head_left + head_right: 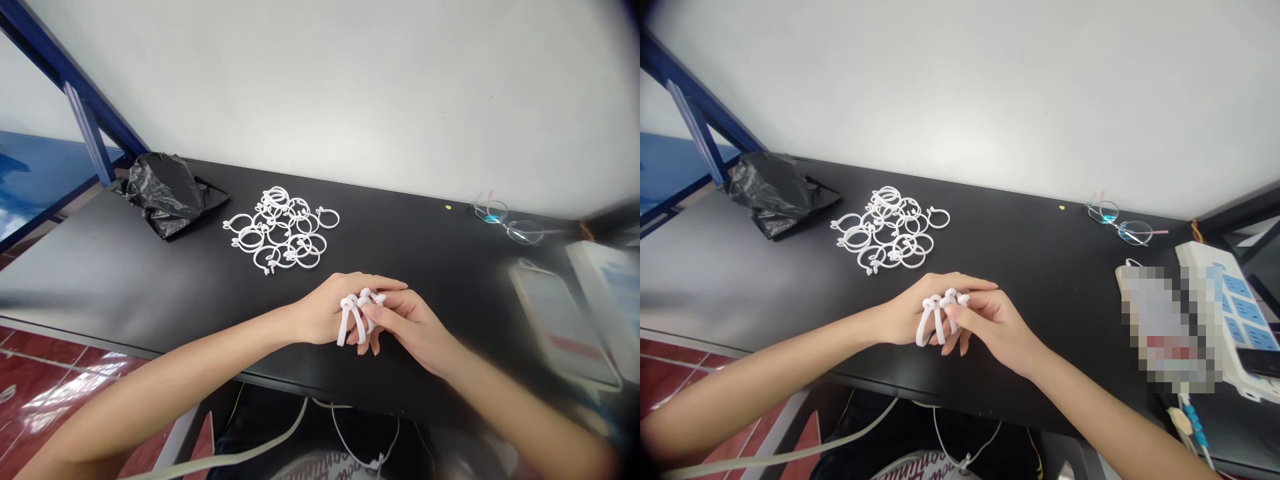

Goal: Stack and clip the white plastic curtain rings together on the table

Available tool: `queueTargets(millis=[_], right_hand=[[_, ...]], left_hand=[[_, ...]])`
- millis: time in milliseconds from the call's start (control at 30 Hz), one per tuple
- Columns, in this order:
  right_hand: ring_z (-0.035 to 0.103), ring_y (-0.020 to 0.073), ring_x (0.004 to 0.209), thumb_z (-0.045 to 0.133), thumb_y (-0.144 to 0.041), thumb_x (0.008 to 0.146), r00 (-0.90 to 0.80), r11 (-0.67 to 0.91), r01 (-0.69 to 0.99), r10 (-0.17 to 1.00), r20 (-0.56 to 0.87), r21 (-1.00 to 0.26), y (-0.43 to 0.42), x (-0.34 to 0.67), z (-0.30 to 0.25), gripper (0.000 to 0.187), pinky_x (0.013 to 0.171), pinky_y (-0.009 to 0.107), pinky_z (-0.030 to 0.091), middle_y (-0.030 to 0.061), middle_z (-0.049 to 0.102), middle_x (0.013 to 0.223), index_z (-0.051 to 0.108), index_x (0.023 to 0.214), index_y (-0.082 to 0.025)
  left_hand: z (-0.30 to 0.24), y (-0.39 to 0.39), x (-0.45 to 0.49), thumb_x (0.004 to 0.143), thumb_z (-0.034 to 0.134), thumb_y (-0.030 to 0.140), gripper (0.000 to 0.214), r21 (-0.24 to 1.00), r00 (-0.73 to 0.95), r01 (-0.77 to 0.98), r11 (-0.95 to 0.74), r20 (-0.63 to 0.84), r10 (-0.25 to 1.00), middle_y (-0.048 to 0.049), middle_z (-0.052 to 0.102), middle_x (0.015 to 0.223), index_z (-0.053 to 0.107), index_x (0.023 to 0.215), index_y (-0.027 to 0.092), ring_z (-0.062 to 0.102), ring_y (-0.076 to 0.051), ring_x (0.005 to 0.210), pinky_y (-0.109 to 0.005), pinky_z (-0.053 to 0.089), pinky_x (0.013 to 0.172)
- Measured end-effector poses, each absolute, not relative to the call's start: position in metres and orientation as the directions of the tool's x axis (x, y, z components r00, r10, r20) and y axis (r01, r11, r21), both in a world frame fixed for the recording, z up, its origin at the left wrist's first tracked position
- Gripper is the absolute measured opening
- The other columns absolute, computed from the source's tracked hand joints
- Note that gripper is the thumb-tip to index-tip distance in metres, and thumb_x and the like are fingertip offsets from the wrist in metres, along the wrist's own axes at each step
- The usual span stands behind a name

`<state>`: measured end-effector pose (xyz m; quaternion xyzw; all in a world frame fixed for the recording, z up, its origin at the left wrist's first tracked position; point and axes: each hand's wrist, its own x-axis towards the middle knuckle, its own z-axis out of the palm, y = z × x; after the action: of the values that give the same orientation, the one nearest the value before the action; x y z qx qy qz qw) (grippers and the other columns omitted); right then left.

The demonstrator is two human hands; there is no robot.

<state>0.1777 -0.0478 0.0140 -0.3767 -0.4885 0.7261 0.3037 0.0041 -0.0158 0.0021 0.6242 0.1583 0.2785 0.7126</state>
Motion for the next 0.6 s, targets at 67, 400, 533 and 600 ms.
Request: queueTargets(millis=[67, 400, 533, 600], right_hand=[[0.071, 0.0148, 0.058, 0.065, -0.042, 0.089, -0.509, -0.351, -0.062, 0.817, -0.273, -0.934, -0.0483, 0.1782, 0.013, 0.033, 0.048, 0.021, 0.052, 0.0087, 0.077, 0.074, 0.075, 0.074, -0.014], [0.069, 0.0146, 0.055, 0.064, -0.046, 0.089, -0.441, -0.257, 0.028, 0.864, -0.243, -0.966, -0.0486, 0.1763, 0.0151, 0.038, 0.05, 0.023, 0.052, 0.0082, 0.076, 0.07, 0.074, 0.071, -0.014], [0.067, 0.0134, 0.053, 0.067, -0.045, 0.086, -0.421, -0.25, 0.015, 0.876, -0.233, -0.968, -0.0483, 0.1764, 0.0144, 0.035, 0.053, 0.024, 0.055, 0.0058, 0.075, 0.067, 0.074, 0.07, -0.015], [0.067, 0.0131, 0.052, 0.068, -0.045, 0.086, -0.414, -0.246, 0.007, 0.882, -0.227, -0.969, -0.0483, 0.1765, 0.0139, 0.035, 0.052, 0.023, 0.054, 0.0049, 0.074, 0.065, 0.073, 0.067, -0.015]], left_hand=[[0.0012, -0.0151, 0.004, 0.089, 0.06, 0.024, 0.05, 0.985, 0.766, -0.16, -0.071, 0.169, 0.62, 0.0001, 0.065, 0.061, 0.051, 0.136, 0.012, 0.07, -0.02, 0.064, -0.029, 0.055, 0.062], [-0.0008, -0.0132, 0.0027, 0.081, 0.061, 0.016, 0.055, 0.919, 0.731, 0.036, -0.392, 0.243, 0.637, -0.0053, 0.073, 0.083, 0.051, 0.135, 0.013, 0.071, -0.022, 0.085, -0.037, 0.052, 0.086], [-0.0036, -0.0181, 0.0055, 0.083, 0.054, 0.009, 0.056, 0.984, 0.744, -0.105, -0.144, 0.174, 0.646, 0.0007, 0.064, 0.068, 0.046, 0.138, 0.011, 0.066, -0.014, 0.06, -0.026, 0.053, 0.062], [-0.0042, -0.02, 0.0067, 0.082, 0.055, 0.008, 0.057, 0.989, 0.738, -0.131, -0.071, 0.145, 0.659, 0.0013, 0.062, 0.068, 0.046, 0.138, 0.011, 0.064, -0.013, 0.058, -0.024, 0.052, 0.057]])
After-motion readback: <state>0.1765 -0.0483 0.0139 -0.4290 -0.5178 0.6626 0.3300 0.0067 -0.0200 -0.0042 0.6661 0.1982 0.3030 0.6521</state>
